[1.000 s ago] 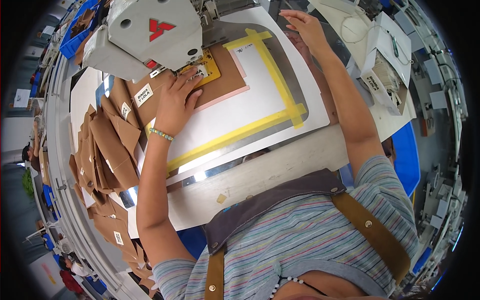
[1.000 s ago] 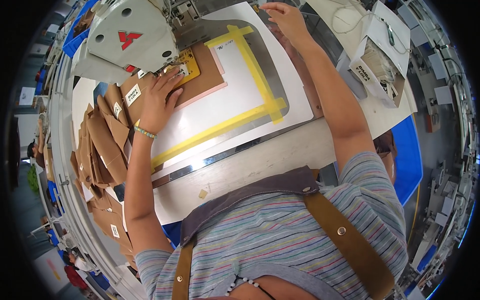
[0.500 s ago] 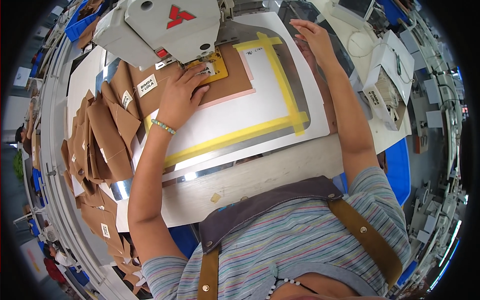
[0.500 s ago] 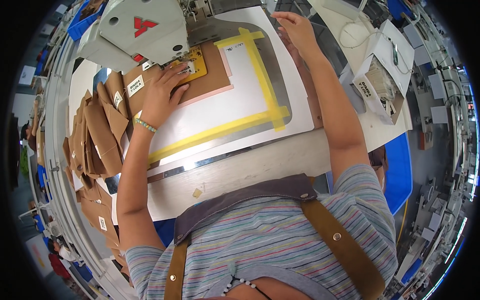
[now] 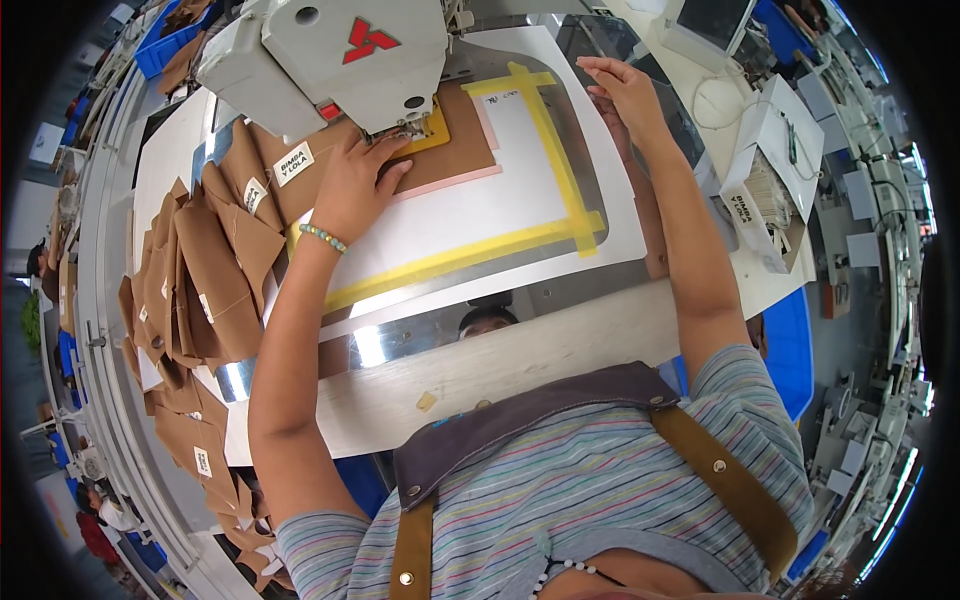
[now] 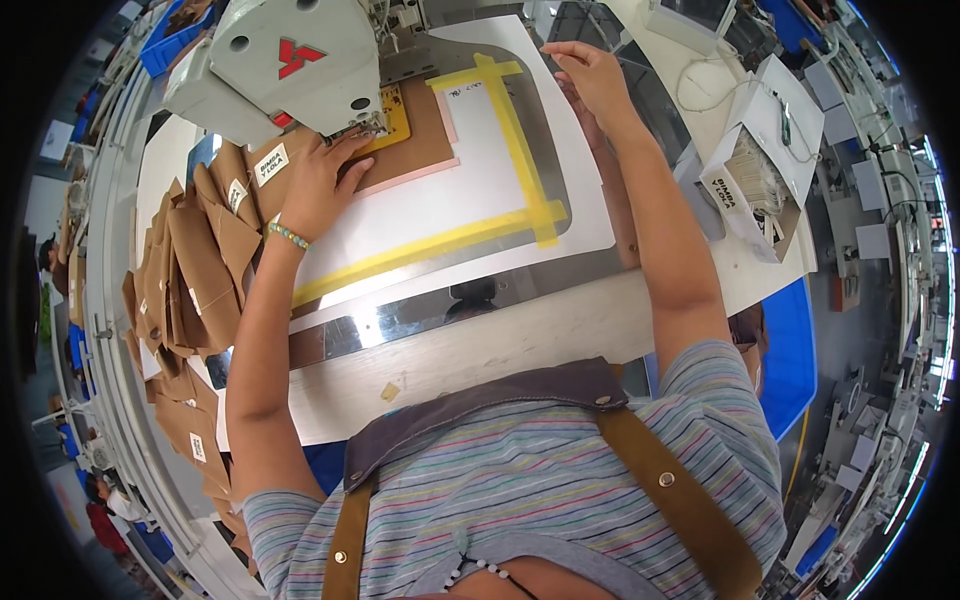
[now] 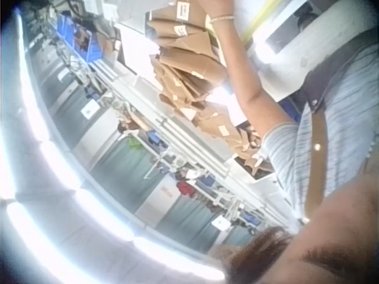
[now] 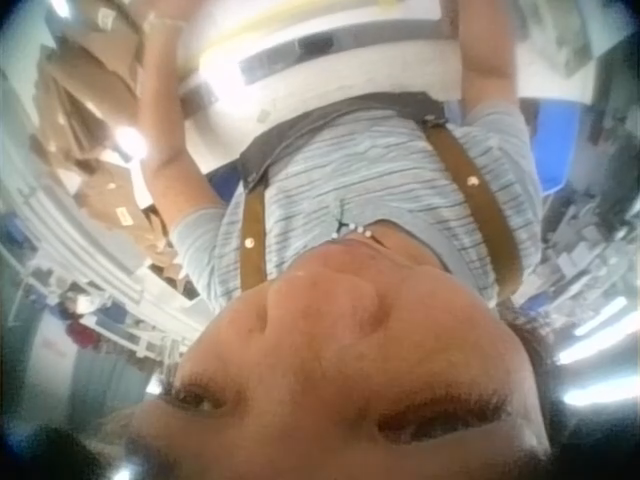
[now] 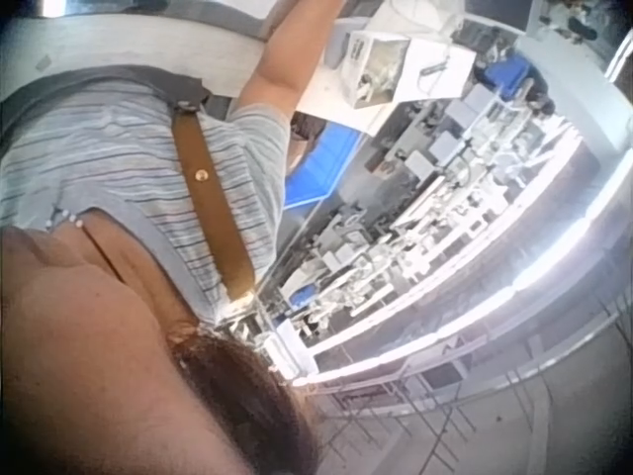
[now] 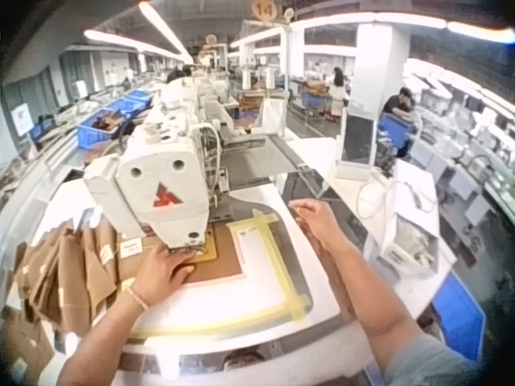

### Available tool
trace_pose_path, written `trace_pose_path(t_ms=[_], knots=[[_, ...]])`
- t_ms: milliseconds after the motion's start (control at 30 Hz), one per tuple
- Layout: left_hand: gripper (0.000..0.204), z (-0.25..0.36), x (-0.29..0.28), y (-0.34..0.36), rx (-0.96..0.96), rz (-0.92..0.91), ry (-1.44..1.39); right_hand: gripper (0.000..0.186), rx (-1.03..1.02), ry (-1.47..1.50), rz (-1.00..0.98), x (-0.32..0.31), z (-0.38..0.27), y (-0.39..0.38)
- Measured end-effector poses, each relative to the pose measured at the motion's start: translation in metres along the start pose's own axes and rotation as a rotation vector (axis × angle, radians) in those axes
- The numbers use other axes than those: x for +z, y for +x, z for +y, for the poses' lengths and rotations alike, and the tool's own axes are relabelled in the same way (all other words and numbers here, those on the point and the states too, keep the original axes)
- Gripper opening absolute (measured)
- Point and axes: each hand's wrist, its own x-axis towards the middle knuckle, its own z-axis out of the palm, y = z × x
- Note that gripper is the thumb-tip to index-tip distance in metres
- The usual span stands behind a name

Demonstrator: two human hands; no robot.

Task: Sewing labels onto leather pieces using a sewing machine.

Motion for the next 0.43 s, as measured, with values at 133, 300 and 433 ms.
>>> trace_pose_path(t_ms=[133,300,433], knots=[[0.034,-0.005,-0.001,-0.001,-0.062,-0.035,-0.012,0.025,0.014,0.054,-0.033,0.000,0.003,0.001],[0.046,-0.021,-0.005,-0.020,-0.119,0.039,-0.070,0.028,-0.080,-0.022,-0.068,0.002,-0.002,0.000],[0.068,-0.042,-0.019,-0.036,-0.100,0.019,-0.075,0.027,-0.320,-0.135,-0.079,-0.003,-0.009,-0.003]])
